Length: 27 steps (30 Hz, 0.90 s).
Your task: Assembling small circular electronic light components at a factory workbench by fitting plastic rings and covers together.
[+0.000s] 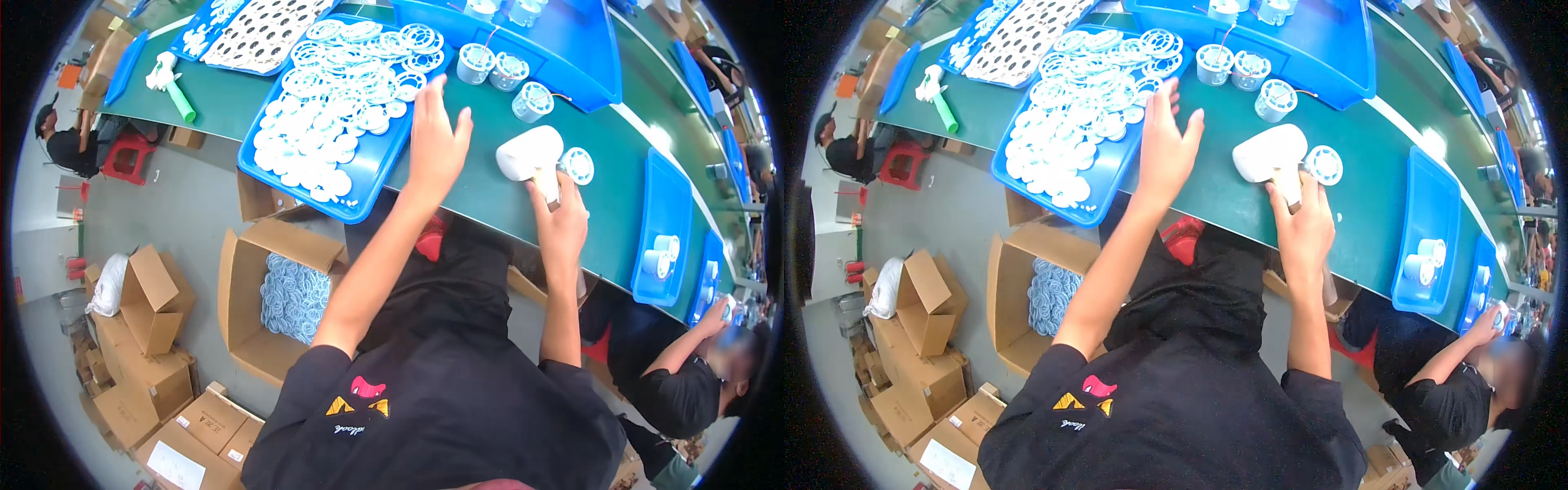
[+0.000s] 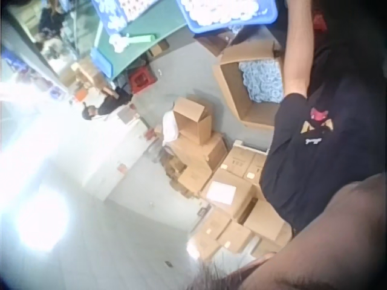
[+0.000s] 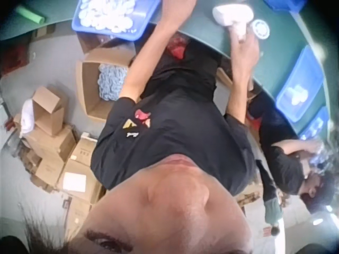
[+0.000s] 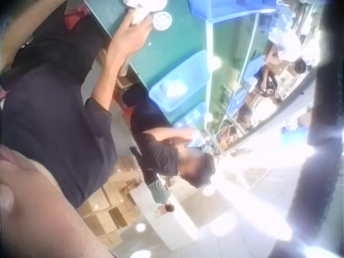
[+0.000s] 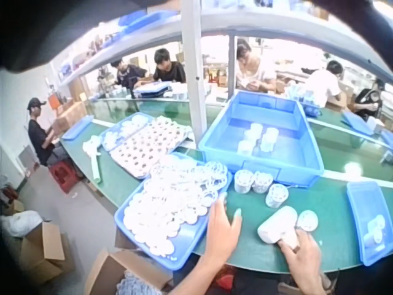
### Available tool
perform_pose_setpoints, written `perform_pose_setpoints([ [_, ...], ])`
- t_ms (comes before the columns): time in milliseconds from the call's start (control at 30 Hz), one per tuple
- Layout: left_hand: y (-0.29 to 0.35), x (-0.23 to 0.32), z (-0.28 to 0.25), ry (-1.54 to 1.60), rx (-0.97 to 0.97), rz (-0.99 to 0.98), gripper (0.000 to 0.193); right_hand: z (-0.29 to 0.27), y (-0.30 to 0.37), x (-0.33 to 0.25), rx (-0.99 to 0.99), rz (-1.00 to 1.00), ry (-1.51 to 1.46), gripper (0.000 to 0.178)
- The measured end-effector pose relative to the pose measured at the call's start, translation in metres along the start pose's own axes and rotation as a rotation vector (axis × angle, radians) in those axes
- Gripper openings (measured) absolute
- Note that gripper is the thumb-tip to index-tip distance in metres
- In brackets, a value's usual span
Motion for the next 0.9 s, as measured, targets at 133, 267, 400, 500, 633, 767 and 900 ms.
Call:
perform_pose_setpoints([
  [133, -0.041, 0.004, 0.032, -0.057, -0.001, 0.063, 0.079, -0.012, -0.003, 0.013, 0.038, 0.034, 0.169, 0.047],
  [267, -0.061, 0.004, 0.059, -0.151, -0.012, 0.018, 0.088, -0.02, 0.008, 0.053, 0.043, 0.126, 0.162, 0.05],
  [400, -0.059, 0.0, 0.058, -0.164, -0.035, 0.047, 0.086, -0.031, 0.016, 0.064, 0.111, 0.138, 0.267, 0.046],
  [500, -0.033, -0.003, 0.04, 0.024, -0.235, 0.037, 0.085, -0.063, 0.031, 0.035, 0.496, -0.122, 0.142, 0.03],
  [633, 0.022, 0.002, 0.015, 0.168, -0.573, -0.051, 0.091, -0.03, 0.026, -0.033, 0.238, -0.228, -0.335, 0.023],
  [767, 0.039, 0.002, -0.003, 0.182, -0.499, -0.11, 0.092, 0.043, -0.01, -0.07, -0.057, -0.09, -0.519, 0.035],
  [900, 0.049, 0.002, 0.0, 0.202, -0.477, -0.112, 0.096, 0.04, -0.026, -0.091, -0.028, -0.246, -0.547, 0.021],
])
Point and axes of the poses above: each hand's wrist, its own y-axis away from the middle knuckle, its own z-axis out of the palm, x = y × z, the point moved 10 cm from there along -y, towards the middle knuckle, and after that the axes turned 8 degrees about -z, right-handed, at the moved point
